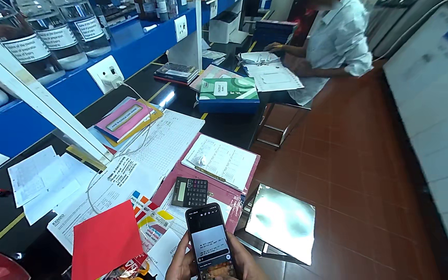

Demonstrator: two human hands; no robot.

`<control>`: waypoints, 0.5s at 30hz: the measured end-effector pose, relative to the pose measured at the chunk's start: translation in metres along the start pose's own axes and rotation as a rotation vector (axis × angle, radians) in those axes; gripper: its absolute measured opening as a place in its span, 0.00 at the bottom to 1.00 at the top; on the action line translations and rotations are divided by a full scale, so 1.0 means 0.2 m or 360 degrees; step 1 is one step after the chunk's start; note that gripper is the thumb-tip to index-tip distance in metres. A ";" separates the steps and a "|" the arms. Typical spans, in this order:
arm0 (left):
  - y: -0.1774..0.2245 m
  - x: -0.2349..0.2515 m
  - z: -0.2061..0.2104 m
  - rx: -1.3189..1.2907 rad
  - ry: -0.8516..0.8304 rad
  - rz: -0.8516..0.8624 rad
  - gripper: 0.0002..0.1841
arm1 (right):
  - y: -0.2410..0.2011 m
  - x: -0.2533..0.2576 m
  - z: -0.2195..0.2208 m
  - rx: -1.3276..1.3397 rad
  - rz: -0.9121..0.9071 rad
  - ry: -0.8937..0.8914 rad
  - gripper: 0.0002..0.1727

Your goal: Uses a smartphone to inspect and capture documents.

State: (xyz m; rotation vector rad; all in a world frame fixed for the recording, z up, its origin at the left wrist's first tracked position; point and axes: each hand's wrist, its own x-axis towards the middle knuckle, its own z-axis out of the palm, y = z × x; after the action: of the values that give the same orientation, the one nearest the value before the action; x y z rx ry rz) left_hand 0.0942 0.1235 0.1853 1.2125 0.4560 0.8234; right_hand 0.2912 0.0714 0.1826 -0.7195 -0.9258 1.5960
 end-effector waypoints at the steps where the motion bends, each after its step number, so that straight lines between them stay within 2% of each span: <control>1: 0.00 0.00 0.00 -0.0005 -0.0014 0.0006 0.54 | 0.00 0.00 0.01 -0.0028 -0.0003 0.0033 0.45; 4: 0.00 -0.01 0.00 0.0024 -0.0014 0.0018 0.55 | 0.01 0.00 0.03 -0.0069 -0.0001 0.0123 0.43; 10: 0.01 -0.01 0.02 0.0028 0.0030 -0.0021 0.51 | 0.01 -0.01 0.02 -0.0037 -0.0023 0.0044 0.43; 15: 0.00 -0.01 0.00 -0.0029 -0.0034 -0.0005 0.53 | 0.00 -0.01 0.02 -0.0045 0.0027 0.0093 0.39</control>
State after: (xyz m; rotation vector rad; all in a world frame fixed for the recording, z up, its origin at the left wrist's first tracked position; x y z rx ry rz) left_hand 0.0919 0.1217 0.1839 1.2028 0.4321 0.8097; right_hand 0.2887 0.0680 0.1853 -0.7916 -0.9034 1.5714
